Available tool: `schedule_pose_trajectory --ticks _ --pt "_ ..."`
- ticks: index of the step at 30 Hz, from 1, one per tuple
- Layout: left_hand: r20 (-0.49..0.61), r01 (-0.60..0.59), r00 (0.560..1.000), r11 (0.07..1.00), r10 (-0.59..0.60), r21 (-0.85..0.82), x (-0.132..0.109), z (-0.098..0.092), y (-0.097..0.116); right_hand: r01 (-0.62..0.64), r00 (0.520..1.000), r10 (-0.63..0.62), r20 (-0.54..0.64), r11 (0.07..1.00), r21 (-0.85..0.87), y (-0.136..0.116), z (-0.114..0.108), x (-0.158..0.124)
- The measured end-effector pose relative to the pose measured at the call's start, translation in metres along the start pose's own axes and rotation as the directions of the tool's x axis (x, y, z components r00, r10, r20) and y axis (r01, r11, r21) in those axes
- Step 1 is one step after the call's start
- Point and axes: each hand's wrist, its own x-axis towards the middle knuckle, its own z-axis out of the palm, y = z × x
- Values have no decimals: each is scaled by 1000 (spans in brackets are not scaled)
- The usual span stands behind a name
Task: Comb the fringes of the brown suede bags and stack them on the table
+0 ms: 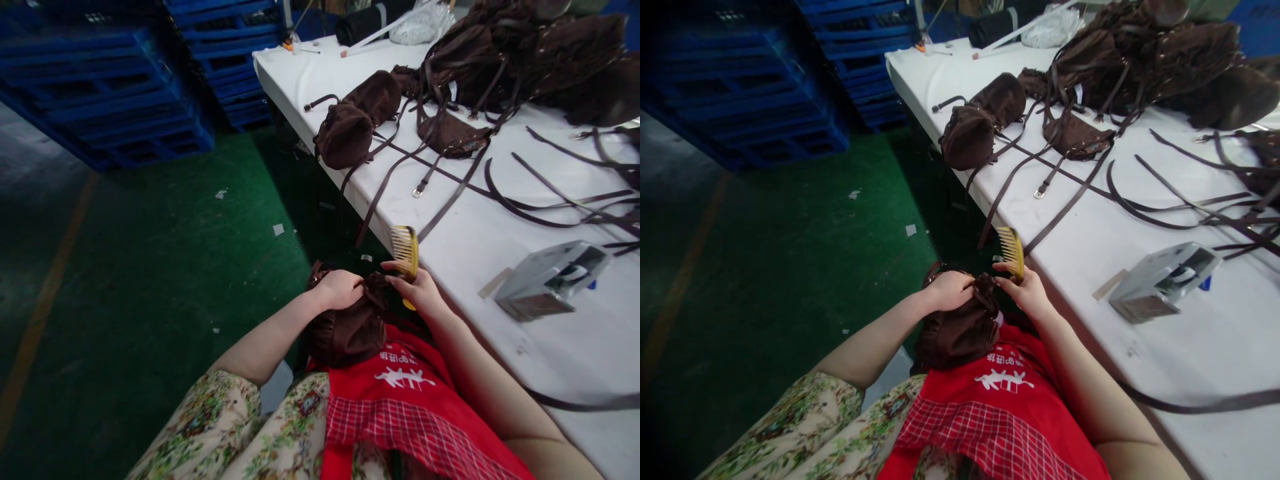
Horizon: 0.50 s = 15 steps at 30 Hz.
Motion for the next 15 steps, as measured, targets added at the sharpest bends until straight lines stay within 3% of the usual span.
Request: schedule_pose_trajectory --ticks 3,5,11,15 --pt "-60 -33 998 999 35 36 -7 -1 8 54 971 -40 238 997 -50 -8 7 8" --pt "-101 -20 995 1000 20 2 -12 0 9 66 942 -43 332 996 -58 -10 13 9" --pt "-149 88 981 972 -123 -219 -16 9 4 155 936 -114 334 983 -99 -9 21 2" --pt "-164 129 971 959 -174 -254 -13 10 3 193 929 -124 348 966 -171 -11 25 -2"
